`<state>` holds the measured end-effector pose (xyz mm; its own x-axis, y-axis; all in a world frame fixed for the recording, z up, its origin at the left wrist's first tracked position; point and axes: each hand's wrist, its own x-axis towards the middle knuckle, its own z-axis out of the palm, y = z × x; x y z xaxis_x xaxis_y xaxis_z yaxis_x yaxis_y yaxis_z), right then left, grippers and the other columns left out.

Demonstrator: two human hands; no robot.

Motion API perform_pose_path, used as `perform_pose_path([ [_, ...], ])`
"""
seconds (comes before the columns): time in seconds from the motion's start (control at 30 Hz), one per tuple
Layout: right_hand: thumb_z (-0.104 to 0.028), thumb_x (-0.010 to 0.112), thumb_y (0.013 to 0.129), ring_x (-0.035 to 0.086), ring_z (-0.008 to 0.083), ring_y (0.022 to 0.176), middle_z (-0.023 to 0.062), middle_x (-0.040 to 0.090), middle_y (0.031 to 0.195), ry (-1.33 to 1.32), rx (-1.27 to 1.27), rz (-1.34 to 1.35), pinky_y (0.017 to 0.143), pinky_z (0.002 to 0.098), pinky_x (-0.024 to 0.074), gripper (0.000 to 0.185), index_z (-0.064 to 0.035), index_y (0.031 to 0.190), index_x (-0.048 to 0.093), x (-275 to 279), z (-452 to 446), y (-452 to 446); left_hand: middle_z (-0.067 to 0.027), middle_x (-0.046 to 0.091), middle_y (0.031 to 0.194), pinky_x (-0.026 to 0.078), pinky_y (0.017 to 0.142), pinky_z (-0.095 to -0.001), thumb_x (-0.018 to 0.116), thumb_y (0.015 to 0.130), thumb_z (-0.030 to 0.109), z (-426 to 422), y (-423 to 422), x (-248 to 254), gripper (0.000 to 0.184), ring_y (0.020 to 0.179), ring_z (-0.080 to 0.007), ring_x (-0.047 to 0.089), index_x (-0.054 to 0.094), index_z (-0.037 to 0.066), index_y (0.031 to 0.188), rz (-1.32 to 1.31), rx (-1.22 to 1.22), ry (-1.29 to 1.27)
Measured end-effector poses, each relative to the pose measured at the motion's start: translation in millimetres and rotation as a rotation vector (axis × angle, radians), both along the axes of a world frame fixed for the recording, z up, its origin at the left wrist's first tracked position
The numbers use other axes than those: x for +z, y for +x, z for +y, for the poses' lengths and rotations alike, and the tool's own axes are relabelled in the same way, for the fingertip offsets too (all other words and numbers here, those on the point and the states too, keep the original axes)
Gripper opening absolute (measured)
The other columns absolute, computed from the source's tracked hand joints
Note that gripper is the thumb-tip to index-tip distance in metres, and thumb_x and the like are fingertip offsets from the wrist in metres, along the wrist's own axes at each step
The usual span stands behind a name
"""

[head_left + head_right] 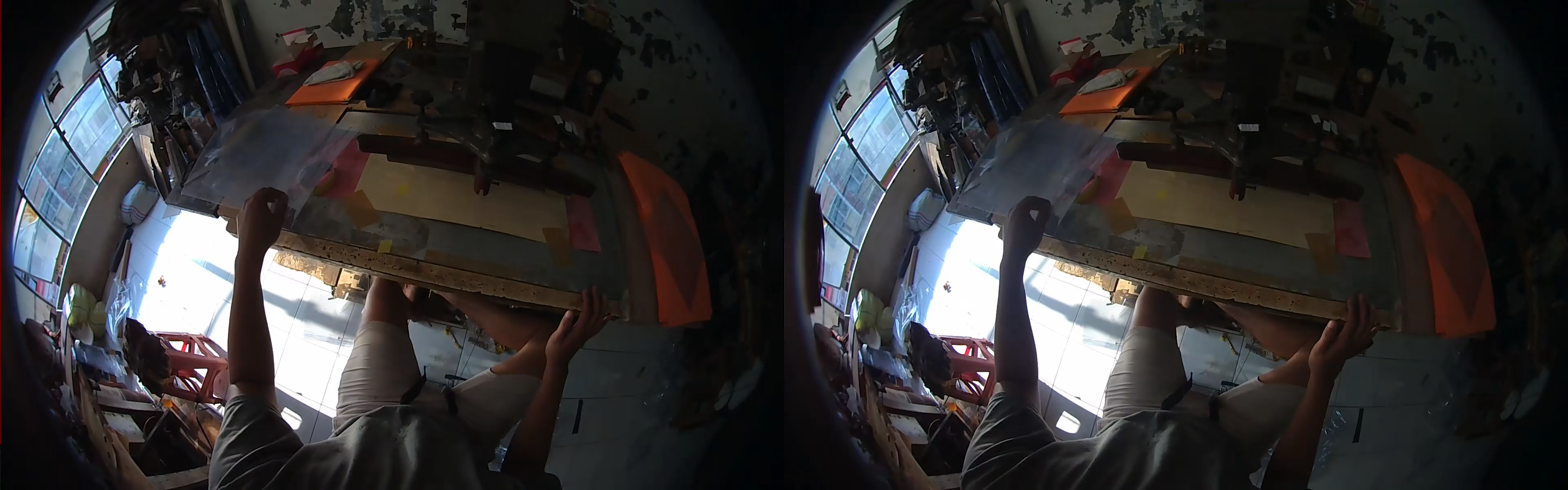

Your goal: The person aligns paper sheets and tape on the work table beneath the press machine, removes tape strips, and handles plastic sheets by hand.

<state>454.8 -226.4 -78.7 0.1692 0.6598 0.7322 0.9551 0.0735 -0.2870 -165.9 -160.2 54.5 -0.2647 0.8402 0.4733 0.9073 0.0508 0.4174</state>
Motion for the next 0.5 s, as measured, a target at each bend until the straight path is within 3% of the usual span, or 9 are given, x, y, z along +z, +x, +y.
perform_pose_path([
  [0.13, -0.046, 0.029, 0.115, 0.035, 0.0371, 0.154, 0.0117, 0.047, 0.161, -0.009, 0.011, -0.010, 0.127, 0.0634, 0.0131, 0.057, -0.0090, 0.152, 0.052, 0, 0, 2, -0.0123, 0.078, 0.085, 0.057, 0.066, -0.0386, 0.060, 0.107, 0.032, 33, -44, 23, 0.031, 0.068, -0.0227, 0.077, 0.070, 0.003, 0.103, -0.234, 0.087, 0.182],
  [0.2, -0.046, 0.030, 0.114, 0.035, 0.0372, 0.154, 0.0120, 0.047, 0.161, -0.022, 0.017, -0.007, 0.127, 0.0637, 0.0132, 0.056, -0.0091, 0.152, 0.051, 4, -3, 1, -0.0118, 0.079, 0.086, 0.057, 0.067, -0.0345, 0.062, 0.106, 0.032, 48, -93, 45, 0.036, 0.073, -0.0194, 0.078, 0.070, -0.003, 0.103, -0.292, 0.123, 0.203],
  [0.27, -0.045, 0.031, 0.114, 0.035, 0.0373, 0.154, 0.0123, 0.047, 0.161, -0.031, 0.022, -0.003, 0.127, 0.0639, 0.0132, 0.056, -0.0091, 0.152, 0.051, 6, -4, 1, -0.0128, 0.081, 0.092, 0.058, 0.070, -0.0345, 0.067, 0.103, 0.034, 63, -134, 74, 0.036, 0.077, -0.0182, 0.078, 0.073, -0.001, 0.106, -0.311, 0.191, 0.350],
  [0.3, -0.045, 0.031, 0.114, 0.035, 0.0373, 0.154, 0.0125, 0.047, 0.161, -0.034, 0.025, -0.001, 0.127, 0.0641, 0.0132, 0.056, -0.0091, 0.152, 0.051, 6, -5, 2, -0.0116, 0.079, 0.099, 0.059, 0.076, -0.0360, 0.065, 0.103, 0.029, 65, -153, 93, 0.028, 0.089, -0.0222, 0.078, 0.074, 0.003, 0.108, -0.188, 0.074, 0.438],
  [0.33, -0.045, 0.031, 0.114, 0.035, 0.0373, 0.154, 0.0126, 0.047, 0.161, -0.036, 0.028, 0.002, 0.127, 0.0642, 0.0131, 0.056, -0.0091, 0.152, 0.051, 6, -4, 1, -0.0107, 0.076, 0.108, 0.059, 0.086, -0.0382, 0.063, 0.099, 0.018, 81, -205, 104, 0.020, 0.099, -0.0276, 0.074, 0.074, 0.007, 0.111, 0.347, 0.151, 0.447],
  [0.37, -0.044, 0.031, 0.114, 0.035, 0.0373, 0.154, 0.0126, 0.047, 0.161, -0.032, 0.021, -0.001, 0.127, 0.0640, 0.0132, 0.055, -0.0089, 0.152, 0.051, 5, -4, 2, -0.0101, 0.072, 0.113, 0.057, 0.094, -0.0398, 0.060, 0.093, 0.008, 65, -170, 136, 0.026, 0.106, -0.0319, 0.069, 0.072, 0.009, 0.115, 0.767, 0.170, 0.621],
  [0.43, -0.043, 0.031, 0.114, 0.036, 0.0372, 0.154, 0.0126, 0.047, 0.161, -0.031, 0.013, -0.009, 0.127, 0.0636, 0.0135, 0.055, -0.0086, 0.152, 0.051, 3, -3, 2, -0.0089, 0.071, 0.117, 0.056, 0.098, -0.0397, 0.059, 0.088, 0.002, 65, -154, 176, 0.034, 0.108, -0.0309, 0.068, 0.071, 0.011, 0.118, 0.771, 0.086, 0.703],
  [0.5, -0.042, 0.032, 0.115, 0.036, 0.0375, 0.154, 0.0129, 0.047, 0.161, -0.033, 0.010, -0.011, 0.127, 0.0629, 0.0135, 0.054, -0.0081, 0.152, 0.051, 4, -4, -1, -0.0086, 0.071, 0.118, 0.056, 0.099, -0.0398, 0.058, 0.088, 0.000, 75, -151, 195, 0.036, 0.110, -0.0306, 0.067, 0.071, 0.011, 0.120, 0.980, 0.154, 0.822],
])
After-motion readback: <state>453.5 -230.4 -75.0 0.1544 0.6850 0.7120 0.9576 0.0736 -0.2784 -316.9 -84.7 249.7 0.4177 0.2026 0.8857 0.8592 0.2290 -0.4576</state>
